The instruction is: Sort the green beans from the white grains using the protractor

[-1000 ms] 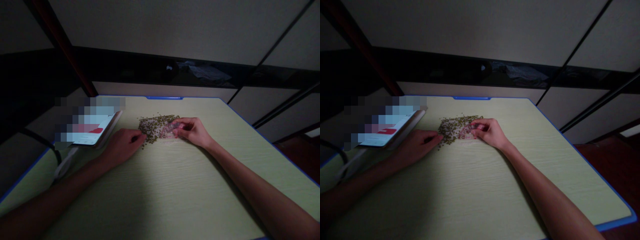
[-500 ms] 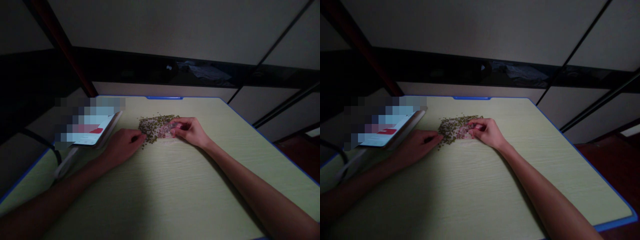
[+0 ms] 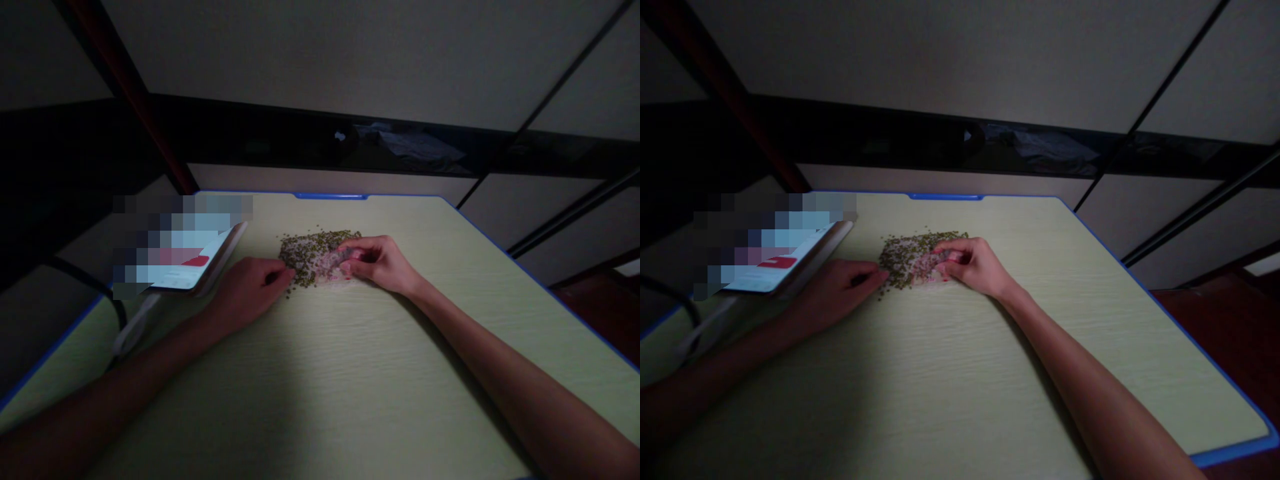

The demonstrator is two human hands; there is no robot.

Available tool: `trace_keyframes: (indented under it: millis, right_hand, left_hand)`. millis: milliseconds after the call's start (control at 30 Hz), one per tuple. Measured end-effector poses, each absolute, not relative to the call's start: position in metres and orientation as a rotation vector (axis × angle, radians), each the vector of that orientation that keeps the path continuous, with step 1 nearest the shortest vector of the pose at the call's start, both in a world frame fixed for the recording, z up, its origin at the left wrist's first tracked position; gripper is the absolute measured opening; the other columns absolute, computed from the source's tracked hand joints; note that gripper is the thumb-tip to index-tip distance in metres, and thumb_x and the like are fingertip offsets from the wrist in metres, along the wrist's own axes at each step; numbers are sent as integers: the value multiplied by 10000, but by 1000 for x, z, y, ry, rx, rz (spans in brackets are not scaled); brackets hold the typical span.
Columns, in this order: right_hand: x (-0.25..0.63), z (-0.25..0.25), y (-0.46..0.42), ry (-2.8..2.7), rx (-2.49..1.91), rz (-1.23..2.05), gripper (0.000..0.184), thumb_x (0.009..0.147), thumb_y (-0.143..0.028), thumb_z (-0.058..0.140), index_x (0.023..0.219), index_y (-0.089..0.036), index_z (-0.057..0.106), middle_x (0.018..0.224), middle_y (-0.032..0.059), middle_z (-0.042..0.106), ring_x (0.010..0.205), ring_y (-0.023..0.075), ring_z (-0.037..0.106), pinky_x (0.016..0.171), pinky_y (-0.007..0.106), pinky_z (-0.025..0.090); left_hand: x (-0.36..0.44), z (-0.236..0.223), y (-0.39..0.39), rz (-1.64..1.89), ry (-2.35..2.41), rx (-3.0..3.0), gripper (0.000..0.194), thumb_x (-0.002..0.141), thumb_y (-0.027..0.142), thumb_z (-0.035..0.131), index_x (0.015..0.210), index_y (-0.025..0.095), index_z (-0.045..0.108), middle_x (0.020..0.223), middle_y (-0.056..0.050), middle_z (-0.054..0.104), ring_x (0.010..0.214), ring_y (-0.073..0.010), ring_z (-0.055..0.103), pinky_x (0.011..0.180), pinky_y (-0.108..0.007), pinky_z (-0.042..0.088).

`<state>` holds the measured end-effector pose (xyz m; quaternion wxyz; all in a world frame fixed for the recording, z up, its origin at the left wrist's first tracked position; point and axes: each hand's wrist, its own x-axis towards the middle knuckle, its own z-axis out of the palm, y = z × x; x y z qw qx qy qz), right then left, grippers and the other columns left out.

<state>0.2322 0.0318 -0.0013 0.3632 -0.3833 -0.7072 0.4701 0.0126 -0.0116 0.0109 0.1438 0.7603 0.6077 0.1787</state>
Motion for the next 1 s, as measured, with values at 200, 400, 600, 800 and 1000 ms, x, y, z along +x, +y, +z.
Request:
trace_keyframes:
  millis: [200, 400, 600, 800, 1000]
  right_hand:
    - [233, -3, 32, -1790, -966, 1264, 290, 603, -225, 686, 861, -95, 667, 521, -17, 530, 460, 73, 430, 454, 212, 318]
    - [231, -3, 30, -1810, -991, 1232, 310, 610, -237, 672, 880, -85, 670, 492, -32, 511, 450, 60, 396, 437, 203, 304]
    - [230, -5, 30, -1814, -998, 1170, 361, 636, -251, 646, 941, -58, 656, 522, -10, 569, 462, 63, 436, 460, 202, 340]
    - [229, -6, 31, -1807, -1014, 1107, 362, 638, -256, 645, 938, -56, 668, 521, -6, 563, 459, 66, 427, 457, 208, 346]
    - [228, -7, 31, -1798, -1001, 1082, 354, 634, -259, 650, 925, -59, 675, 519, -4, 556, 454, 66, 413, 437, 205, 327]
  left_hand:
    - [12, 11, -12, 499, 1765, 2190, 362, 779, 390, 384, 480, 189, 345, 451, 43, 346, 466, -99, 372, 485, -244, 200]
    - [12, 11, -11, 496, 1770, 2186, 361, 778, 392, 376, 483, 186, 358, 455, 42, 353, 468, -98, 373, 484, -241, 194]
    - [13, 11, -11, 508, 1760, 2195, 359, 773, 392, 373, 479, 185, 355, 448, 42, 345, 462, -100, 375, 487, -244, 191]
    - [13, 10, -11, 508, 1771, 2188, 359, 771, 392, 377, 480, 182, 367, 453, 39, 359, 467, -101, 380, 487, -245, 185]
    - [12, 10, -11, 506, 1762, 2199, 354, 777, 381, 377, 485, 181, 372, 456, 36, 367, 469, -100, 382, 488, -244, 189]
